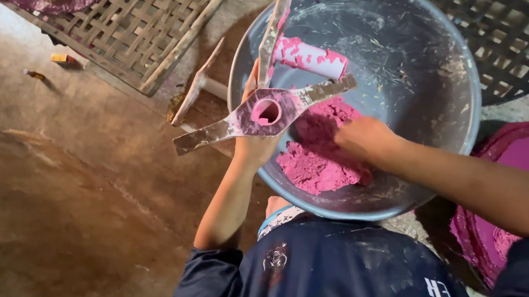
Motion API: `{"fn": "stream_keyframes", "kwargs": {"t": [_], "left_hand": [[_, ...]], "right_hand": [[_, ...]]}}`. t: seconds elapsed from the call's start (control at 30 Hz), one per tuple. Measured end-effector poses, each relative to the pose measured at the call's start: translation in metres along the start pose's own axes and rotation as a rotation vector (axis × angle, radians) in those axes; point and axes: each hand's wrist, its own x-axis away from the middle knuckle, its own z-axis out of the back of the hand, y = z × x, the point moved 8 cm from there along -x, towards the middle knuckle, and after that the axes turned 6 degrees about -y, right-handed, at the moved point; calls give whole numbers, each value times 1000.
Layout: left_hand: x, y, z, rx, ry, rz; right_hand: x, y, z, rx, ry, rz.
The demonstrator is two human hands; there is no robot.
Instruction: The person scoops pink paste from a metal bowl and loads it into a handheld extruder. They then extrude the paste in circular patterns onto a purple mat to form incense coils. The process is repeated multiple times to create several coils.
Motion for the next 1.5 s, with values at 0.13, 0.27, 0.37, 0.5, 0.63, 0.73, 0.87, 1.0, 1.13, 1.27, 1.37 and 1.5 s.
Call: {"fn": "stream_keyframes", "kwargs": {"t": [0.13,0.27,0.37,0.5,0.63,0.73,0.87,1.0,1.13,1.27,1.37,1.5], "left_hand": [[0,0,1,1,28,-24],[-1,1,-1,6,15,-46],[0,5,-1,-18,16,-109],[-3,1,1,-121,24,-47],[-13,27,5,-446,41,-230],[-18,51,-9,-734,-68,-335],[-11,35,-42,-733,-363,6],[-16,37,-64,-847,-442,-72],[-7,30,-80,-502,-429,-158],[6,31,-75,-600,-457,-257],[-8,27,-48,-706,-426,-85],[-20,44,-50,-818,-384,-131]], "right_hand": [[13,-16,-30,-108,-80,75],[28,-31,-38,-331,41,74],[51,-45,-36,-305,144,137],[94,-35,-35,-622,85,82],[144,1,-10,-891,83,56],[173,35,13,-1237,110,25],[178,52,67,-956,239,156],[189,65,90,-385,235,-244],[166,-11,109,214,400,-188],[201,-59,141,268,717,69],[247,-21,153,139,596,-195],[245,-31,161,261,667,-158]]}}
